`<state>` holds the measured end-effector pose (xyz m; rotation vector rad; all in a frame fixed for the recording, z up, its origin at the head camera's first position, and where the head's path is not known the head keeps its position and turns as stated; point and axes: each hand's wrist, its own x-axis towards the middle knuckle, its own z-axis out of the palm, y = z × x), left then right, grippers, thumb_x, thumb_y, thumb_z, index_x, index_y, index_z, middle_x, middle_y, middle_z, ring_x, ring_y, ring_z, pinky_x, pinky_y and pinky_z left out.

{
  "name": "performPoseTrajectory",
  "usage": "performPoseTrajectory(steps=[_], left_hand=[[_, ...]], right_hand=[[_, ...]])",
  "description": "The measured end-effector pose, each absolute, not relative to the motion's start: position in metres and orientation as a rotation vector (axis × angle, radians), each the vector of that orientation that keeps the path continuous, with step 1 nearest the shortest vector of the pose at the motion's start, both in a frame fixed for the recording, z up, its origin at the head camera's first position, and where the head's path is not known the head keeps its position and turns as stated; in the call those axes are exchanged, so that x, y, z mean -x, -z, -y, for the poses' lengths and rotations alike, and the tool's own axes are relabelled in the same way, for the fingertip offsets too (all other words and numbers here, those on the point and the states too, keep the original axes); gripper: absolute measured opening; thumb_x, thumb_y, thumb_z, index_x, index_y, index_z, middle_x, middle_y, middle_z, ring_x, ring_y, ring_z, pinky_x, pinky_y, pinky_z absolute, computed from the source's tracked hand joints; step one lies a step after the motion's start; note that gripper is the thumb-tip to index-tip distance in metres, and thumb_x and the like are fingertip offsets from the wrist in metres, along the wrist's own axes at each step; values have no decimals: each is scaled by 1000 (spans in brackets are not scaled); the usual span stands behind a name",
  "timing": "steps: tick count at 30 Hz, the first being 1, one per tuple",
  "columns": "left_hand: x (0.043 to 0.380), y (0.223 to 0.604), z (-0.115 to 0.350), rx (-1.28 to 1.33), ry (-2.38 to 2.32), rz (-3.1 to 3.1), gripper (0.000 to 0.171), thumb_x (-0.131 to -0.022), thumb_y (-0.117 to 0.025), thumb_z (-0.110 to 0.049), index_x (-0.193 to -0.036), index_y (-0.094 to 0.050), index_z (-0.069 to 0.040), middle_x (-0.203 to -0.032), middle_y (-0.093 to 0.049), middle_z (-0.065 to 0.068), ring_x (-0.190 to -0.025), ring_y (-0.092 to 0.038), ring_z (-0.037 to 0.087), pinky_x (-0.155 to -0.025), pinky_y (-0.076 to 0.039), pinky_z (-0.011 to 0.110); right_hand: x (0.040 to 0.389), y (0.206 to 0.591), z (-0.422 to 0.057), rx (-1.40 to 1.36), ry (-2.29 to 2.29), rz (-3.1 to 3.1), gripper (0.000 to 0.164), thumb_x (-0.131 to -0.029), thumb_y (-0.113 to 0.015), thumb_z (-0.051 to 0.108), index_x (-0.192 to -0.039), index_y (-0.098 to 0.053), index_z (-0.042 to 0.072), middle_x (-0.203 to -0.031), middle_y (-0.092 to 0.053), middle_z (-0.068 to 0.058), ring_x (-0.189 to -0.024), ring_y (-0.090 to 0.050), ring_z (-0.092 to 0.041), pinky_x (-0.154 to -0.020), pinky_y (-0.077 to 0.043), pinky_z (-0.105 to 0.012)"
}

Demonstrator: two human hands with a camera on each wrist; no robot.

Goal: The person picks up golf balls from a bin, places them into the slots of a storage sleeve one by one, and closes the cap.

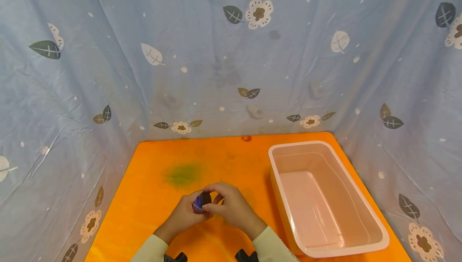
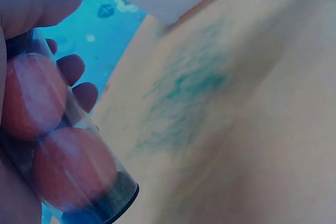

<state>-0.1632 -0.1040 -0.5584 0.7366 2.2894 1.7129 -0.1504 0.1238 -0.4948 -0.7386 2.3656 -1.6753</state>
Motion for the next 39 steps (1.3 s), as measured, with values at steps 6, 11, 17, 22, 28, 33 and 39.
performPoseTrajectory(steps=[6, 11, 17, 22, 28, 33, 39], left_hand=[[162, 560, 101, -769, -1703, -2269, 49, -96, -86, -10, -142, -68, -16, -119, -75, -1, -97, -73, 19, -82, -62, 34], [163, 561, 98, -784, -1669, -2256, 46, -97, -85, -10, -140, -69, -14, -119, -75, -1, -98, -73, 18, -83, -61, 33], [165, 556, 99, -755, -1539, -2275, 36, -99, -82, -16, -133, -71, -18, -115, -74, -6, -93, -72, 16, -79, -60, 31], [165, 559, 99, -774, -1471, -2288, 29, -100, -82, -18, -126, -72, -20, -112, -73, -6, -92, -71, 14, -79, -59, 30], [165, 564, 100, -769, -1445, -2282, 26, -98, -83, -17, -120, -72, -21, -108, -75, -4, -86, -70, 13, -75, -58, 30], [165, 567, 99, -758, -1430, -2278, 24, -98, -83, -15, -119, -72, -21, -104, -74, -11, -83, -70, 13, -72, -57, 29], [169, 570, 92, -778, -1506, -2272, 31, -102, -80, -18, -131, -71, -19, -118, -75, -6, -99, -74, 13, -83, -60, 29]], right_hand=[[151, 496, -126, 861, 1555, -2427, 36, -102, -82, 18, -136, -74, 14, -125, -70, 4, -88, -67, -10, -77, -59, -30], [150, 495, -128, 892, 1478, -2489, 32, -101, -82, 15, -133, -75, 12, -123, -71, 3, -86, -65, -8, -77, -59, -28], [152, 495, -129, 973, 1320, -2602, 26, -97, -85, 12, -122, -78, 12, -119, -72, 3, -87, -64, -3, -79, -58, -25], [156, 498, -130, 1100, 1239, -2618, 24, -93, -88, 7, -114, -77, 11, -114, -72, 3, -84, -61, 0, -77, -56, -22], [159, 503, -131, 1239, 1150, -2630, 24, -91, -89, 8, -110, -75, 12, -108, -69, 5, -86, -64, -6, -77, -54, -18], [158, 505, -130, 1294, 1075, -2656, 21, -91, -90, 11, -107, -75, 14, -106, -66, 7, -89, -65, -7, -78, -52, -16], [158, 509, -132, 1263, 1140, -2668, 25, -95, -87, 11, -119, -79, 11, -116, -67, 5, -100, -67, -7, -85, -55, -19]])
